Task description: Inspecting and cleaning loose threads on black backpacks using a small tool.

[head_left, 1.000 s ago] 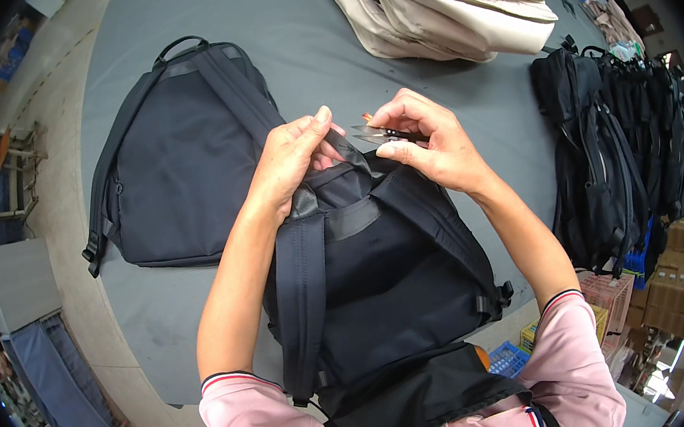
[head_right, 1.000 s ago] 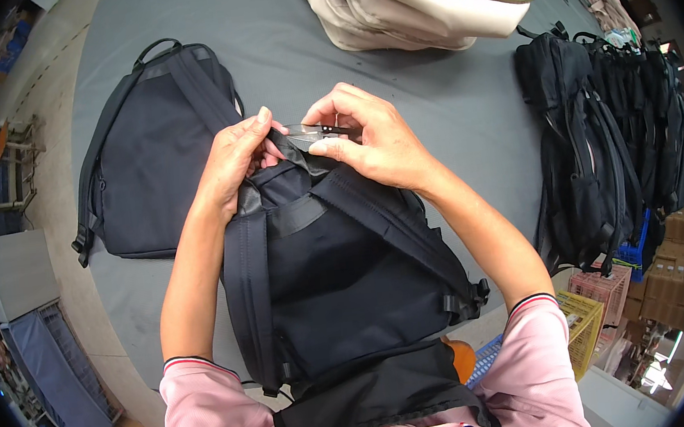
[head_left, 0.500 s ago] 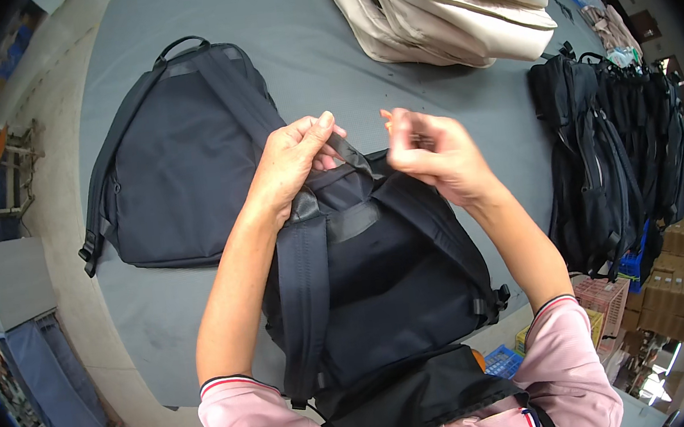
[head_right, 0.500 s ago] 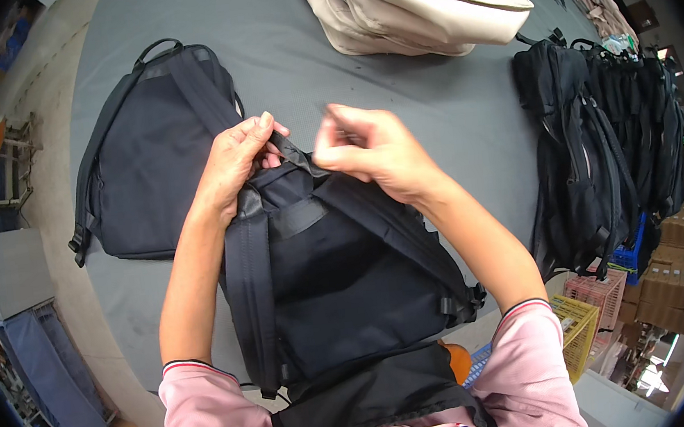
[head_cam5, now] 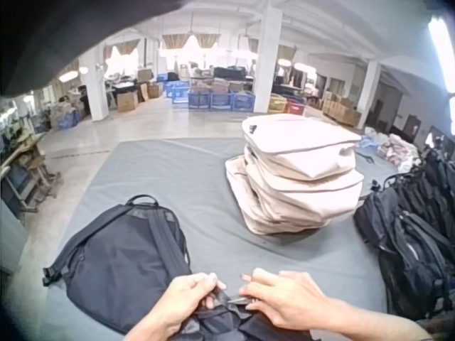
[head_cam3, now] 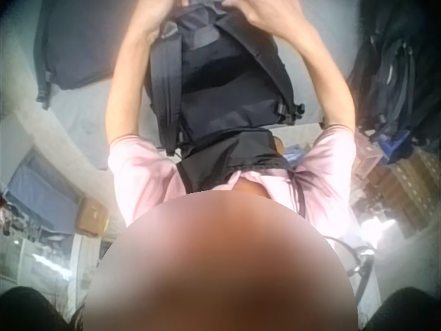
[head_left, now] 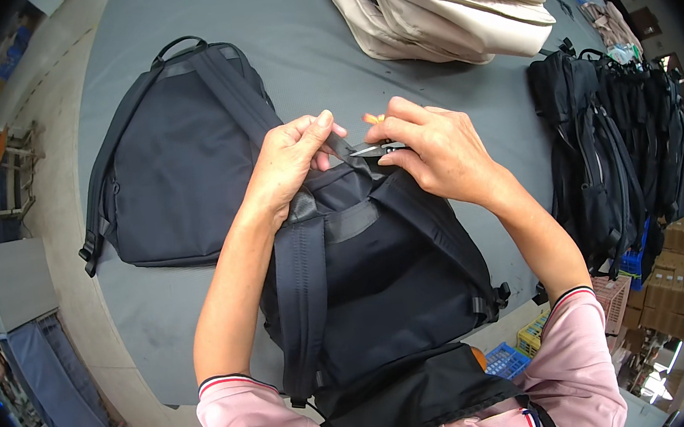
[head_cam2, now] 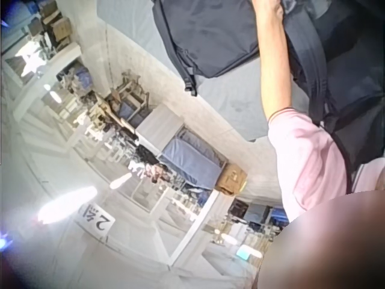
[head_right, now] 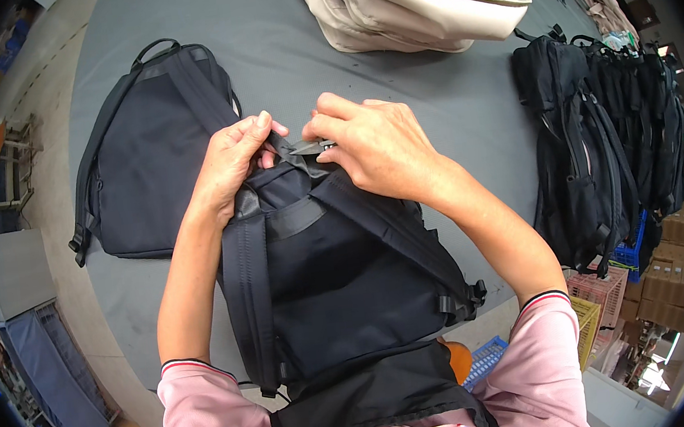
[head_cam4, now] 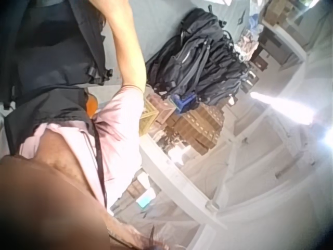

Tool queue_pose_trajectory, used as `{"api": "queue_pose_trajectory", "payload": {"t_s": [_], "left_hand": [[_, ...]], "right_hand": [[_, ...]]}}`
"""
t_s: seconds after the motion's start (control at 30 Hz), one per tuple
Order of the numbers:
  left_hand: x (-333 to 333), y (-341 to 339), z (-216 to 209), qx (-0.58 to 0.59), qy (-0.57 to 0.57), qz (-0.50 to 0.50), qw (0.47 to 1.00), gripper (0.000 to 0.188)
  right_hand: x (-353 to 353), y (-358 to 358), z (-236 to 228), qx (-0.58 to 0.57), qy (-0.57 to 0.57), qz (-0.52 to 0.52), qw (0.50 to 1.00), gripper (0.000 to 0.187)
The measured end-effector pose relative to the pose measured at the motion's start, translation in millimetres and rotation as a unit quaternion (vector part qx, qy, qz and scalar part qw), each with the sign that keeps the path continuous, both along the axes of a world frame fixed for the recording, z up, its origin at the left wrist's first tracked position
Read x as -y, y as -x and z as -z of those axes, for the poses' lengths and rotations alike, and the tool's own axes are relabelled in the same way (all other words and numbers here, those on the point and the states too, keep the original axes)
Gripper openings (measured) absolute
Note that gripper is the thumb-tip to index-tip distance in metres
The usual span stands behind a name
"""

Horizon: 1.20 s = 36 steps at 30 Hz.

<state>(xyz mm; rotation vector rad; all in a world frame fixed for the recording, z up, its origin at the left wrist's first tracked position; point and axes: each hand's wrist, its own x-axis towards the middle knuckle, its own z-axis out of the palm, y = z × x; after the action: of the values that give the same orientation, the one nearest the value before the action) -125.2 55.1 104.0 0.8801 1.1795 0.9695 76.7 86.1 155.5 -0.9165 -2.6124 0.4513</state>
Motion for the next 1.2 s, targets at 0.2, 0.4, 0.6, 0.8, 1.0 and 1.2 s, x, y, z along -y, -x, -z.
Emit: {"api": "queue_pose_trajectory", "payload": {"t_s": [0.2,0.4,0.6,0.8,1.0,1.2], "left_hand": [[-0.9,0.0,-0.2,-0.003,0.020,-0.007,1.000,0.039],[-1.7,0.4,-1.7,0.001,0.027,-0.007,1.000,0.040],[-0.8,1.7,2.7,0.001,0.029,-0.013,0.999,0.040],[-2.1,0.1,0.2,0.000,0.032,-0.010,0.999,0.040],[-1.8,1.5,2.2,-0.002,0.024,-0.010,1.000,0.040],[-1.6,0.8,-2.9,0.007,0.046,-0.015,0.999,0.040]], "right_hand": [[2.9,-8.9,2.6,-0.008,-0.015,0.005,1.000,0.019],[2.7,-3.1,3.1,-0.009,-0.006,0.026,1.000,0.023],[8.3,2.2,3.1,0.027,-0.080,0.018,0.996,0.024],[7.4,-2.1,7.4,-0.002,-0.037,0.051,0.998,0.023],[6.3,4.8,2.2,0.030,-0.034,0.040,0.998,0.020],[11.6,1.0,17.3,-0.065,-0.016,0.086,0.994,0.021]]}}
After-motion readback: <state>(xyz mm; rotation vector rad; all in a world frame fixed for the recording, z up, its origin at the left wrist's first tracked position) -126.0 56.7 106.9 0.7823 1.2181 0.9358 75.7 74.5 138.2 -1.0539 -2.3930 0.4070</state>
